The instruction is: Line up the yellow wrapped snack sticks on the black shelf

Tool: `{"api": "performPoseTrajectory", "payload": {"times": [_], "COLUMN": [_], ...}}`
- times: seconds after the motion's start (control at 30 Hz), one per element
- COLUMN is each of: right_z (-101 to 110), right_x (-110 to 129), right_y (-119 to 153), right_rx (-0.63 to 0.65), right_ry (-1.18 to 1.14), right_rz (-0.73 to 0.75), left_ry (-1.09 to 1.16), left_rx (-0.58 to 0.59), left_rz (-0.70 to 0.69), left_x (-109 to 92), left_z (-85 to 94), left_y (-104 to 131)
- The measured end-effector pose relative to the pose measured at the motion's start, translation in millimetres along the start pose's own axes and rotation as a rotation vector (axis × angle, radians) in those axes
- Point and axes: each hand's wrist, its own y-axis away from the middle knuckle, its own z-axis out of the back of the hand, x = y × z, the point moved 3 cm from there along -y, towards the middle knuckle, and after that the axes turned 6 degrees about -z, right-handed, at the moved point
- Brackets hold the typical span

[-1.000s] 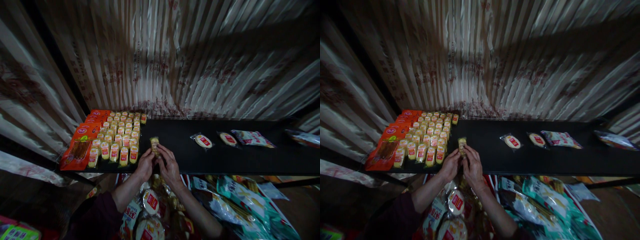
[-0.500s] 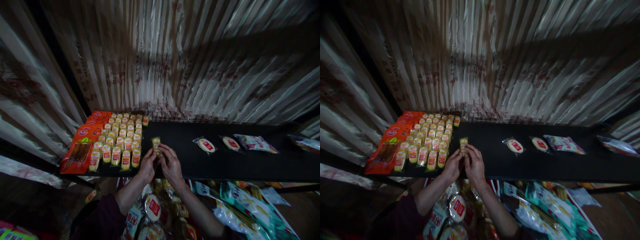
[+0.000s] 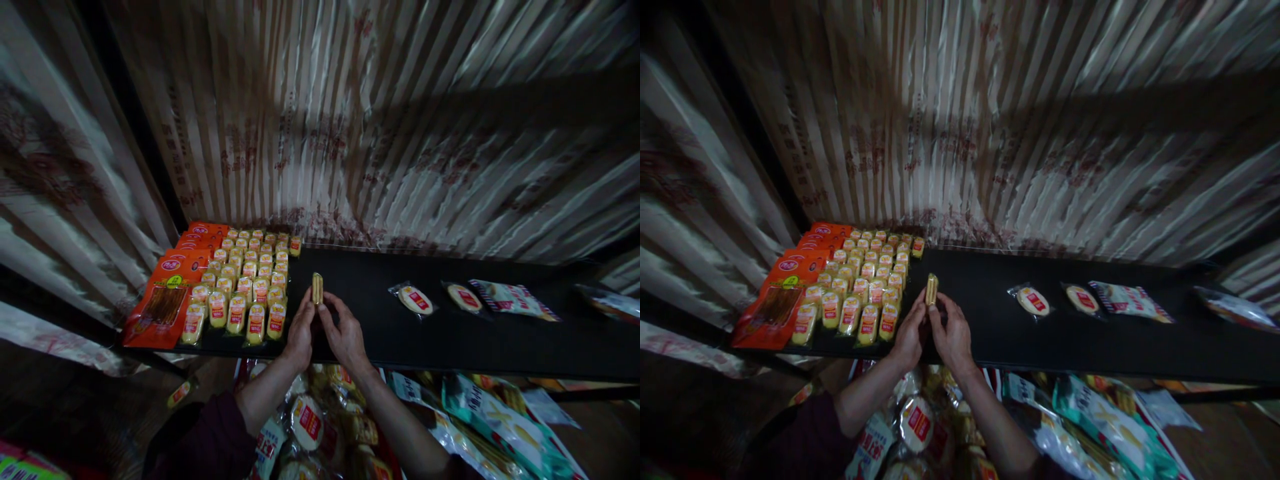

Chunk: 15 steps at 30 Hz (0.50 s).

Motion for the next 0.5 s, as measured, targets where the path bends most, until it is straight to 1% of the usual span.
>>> {"api": "performPoseTrajectory", "payload": {"times": [0.07,0.17,0.27,0.37,0.5], "right_z": [-2,-7,-13,-17,-20], "right_x": [0,-2,-9,-18,-31], "right_y": [-2,-6,-11,-15,-21], "right_rx": [0.017,0.064,0.104,0.106,0.089], "right_ry": [-0.059,-0.232,-0.377,-0.384,-0.358], "right_rz": [-0.059,-0.130,-0.203,-0.231,-0.219], "left_ry": [-0.047,-0.174,-0.335,-0.467,-0.488], "left_rx": [0.015,0.024,0.002,-0.056,-0.071], "left_rz": [-0.042,-0.106,-0.193,-0.249,-0.269], "left_x": [-2,-7,-14,-18,-18], "left_z": [1.7,3.4,2.4,0.4,-1.6], "left_y": [-1,-2,-1,0,0]}}
